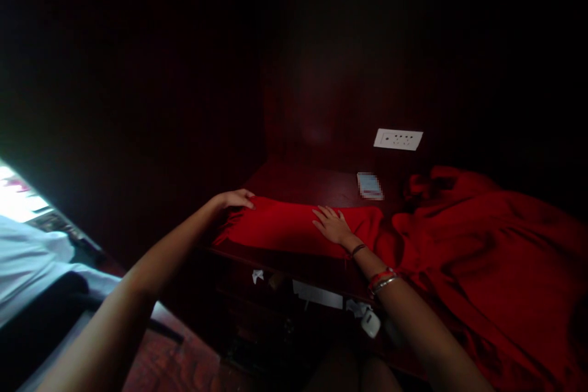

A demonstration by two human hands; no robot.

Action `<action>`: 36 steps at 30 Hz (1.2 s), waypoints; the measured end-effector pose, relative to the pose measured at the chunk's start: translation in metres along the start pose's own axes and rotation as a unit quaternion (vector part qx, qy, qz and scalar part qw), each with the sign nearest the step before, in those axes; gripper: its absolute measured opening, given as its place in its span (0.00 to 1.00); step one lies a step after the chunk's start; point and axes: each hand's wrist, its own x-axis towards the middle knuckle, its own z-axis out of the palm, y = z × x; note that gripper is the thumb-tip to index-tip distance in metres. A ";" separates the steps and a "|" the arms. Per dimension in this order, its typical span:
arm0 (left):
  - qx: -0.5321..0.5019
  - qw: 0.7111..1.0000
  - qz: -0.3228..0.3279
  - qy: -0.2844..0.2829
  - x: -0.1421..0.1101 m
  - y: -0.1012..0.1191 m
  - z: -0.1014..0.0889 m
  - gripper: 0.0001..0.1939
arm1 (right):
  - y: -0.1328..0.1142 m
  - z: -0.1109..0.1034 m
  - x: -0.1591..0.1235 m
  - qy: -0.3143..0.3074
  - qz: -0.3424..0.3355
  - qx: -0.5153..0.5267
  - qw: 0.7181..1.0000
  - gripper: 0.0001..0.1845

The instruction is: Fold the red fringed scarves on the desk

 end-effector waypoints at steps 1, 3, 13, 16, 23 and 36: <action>-0.035 0.999 0.027 -0.005 -0.003 0.005 0.002 0.20 | 0.000 0.000 0.000 0.001 0.001 -0.001 1.000 0.28; -0.083 0.994 0.065 -0.006 -0.009 0.011 0.006 0.22 | -0.001 -0.001 -0.001 0.001 0.001 -0.005 1.000 0.27; 0.164 0.980 -0.038 0.105 -0.029 -0.007 -0.024 0.21 | -0.002 -0.002 -0.001 0.012 0.002 -0.014 1.000 0.26; 0.256 0.938 -0.090 0.214 -0.031 -0.003 -0.020 0.18 | -0.002 -0.002 0.000 0.012 0.004 -0.015 1.000 0.26; 0.295 0.935 -0.086 0.175 -0.036 0.002 0.015 0.26 | -0.002 -0.001 -0.001 0.016 -0.002 -0.026 1.000 0.26; -0.002 0.996 -0.063 0.064 -0.059 0.000 0.030 0.20 | -0.003 0.001 -0.001 0.035 -0.006 -0.034 0.999 0.26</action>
